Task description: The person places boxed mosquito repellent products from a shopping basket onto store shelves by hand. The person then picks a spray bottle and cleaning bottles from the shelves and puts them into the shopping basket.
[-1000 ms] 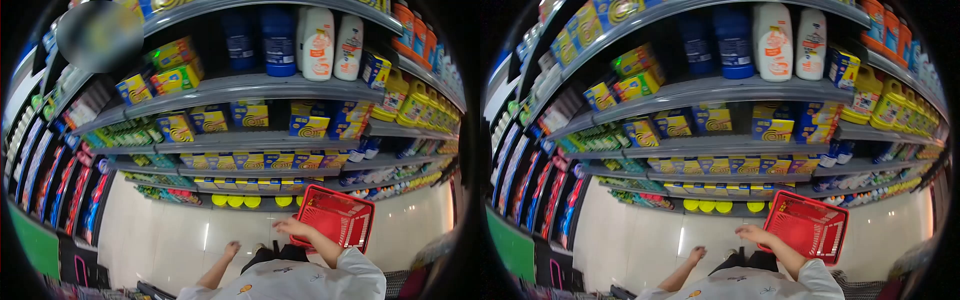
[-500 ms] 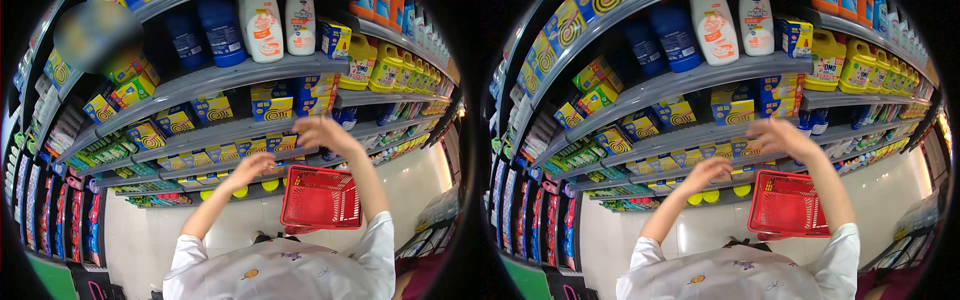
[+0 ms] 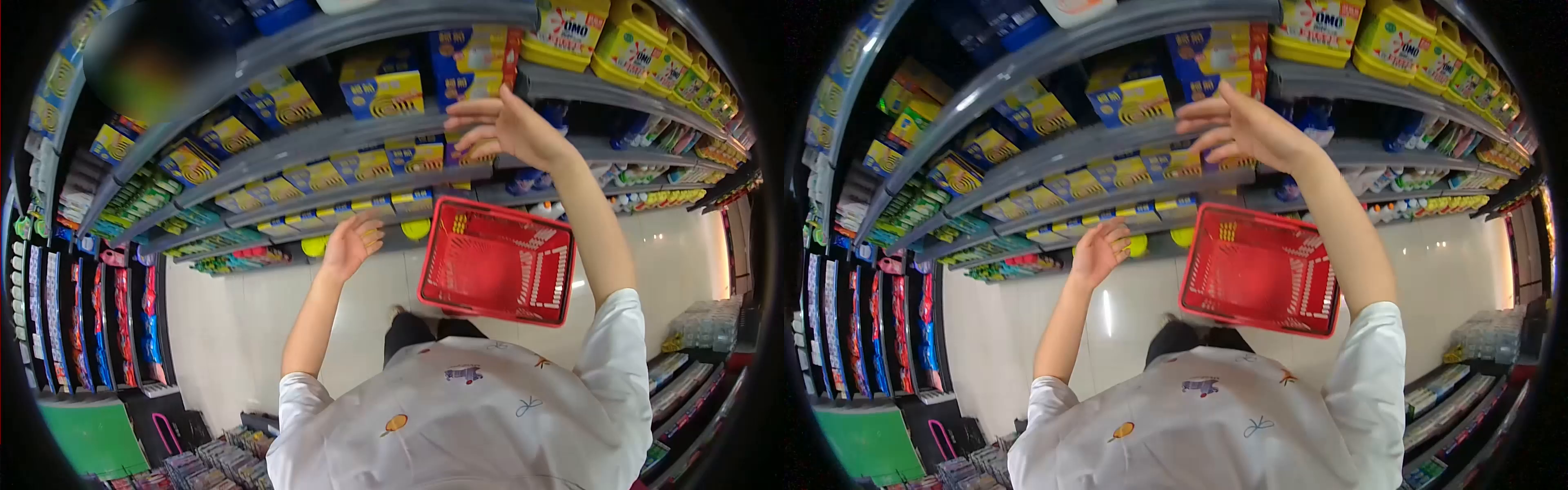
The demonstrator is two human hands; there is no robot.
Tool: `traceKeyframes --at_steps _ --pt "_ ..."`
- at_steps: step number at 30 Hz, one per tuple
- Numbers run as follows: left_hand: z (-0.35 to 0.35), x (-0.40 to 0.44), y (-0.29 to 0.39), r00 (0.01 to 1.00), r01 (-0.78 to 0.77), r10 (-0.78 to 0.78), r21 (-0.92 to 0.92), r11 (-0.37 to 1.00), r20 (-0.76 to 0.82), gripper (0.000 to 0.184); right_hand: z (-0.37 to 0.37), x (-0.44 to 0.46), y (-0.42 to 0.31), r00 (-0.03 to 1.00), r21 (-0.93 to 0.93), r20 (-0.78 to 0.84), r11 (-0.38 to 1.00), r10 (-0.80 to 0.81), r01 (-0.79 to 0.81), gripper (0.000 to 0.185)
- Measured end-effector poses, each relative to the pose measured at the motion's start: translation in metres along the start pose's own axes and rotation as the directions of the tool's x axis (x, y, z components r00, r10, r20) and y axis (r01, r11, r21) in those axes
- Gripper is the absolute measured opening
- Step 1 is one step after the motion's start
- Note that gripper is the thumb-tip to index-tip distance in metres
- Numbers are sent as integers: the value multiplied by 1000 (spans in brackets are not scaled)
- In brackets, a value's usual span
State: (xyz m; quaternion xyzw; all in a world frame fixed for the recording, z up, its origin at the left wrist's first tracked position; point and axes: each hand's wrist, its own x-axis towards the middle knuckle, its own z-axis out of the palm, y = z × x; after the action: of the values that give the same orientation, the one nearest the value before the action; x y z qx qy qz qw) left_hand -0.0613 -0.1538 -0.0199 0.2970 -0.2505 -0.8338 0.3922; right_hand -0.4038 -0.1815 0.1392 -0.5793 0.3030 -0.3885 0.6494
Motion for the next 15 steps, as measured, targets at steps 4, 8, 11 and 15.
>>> traceKeyframes --at_steps 4,8,11,15 --pt "-139 -14 -128 882 114 -278 -401 909 -380 47 -39 -63 98 960 198 -96 950 264 -241 78" --pt "-143 -35 -190 623 368 -491 -325 871 -609 51 -69 -172 189 846 543 -268 798 460 -262 99" --pt "-123 -15 -208 664 636 -300 306 708 -685 65 -43 -248 243 726 705 -296 655 621 -273 103" --pt "-145 43 -236 911 403 -10 885 232 -412 79 48 -293 296 440 541 -196 471 876 -697 78"
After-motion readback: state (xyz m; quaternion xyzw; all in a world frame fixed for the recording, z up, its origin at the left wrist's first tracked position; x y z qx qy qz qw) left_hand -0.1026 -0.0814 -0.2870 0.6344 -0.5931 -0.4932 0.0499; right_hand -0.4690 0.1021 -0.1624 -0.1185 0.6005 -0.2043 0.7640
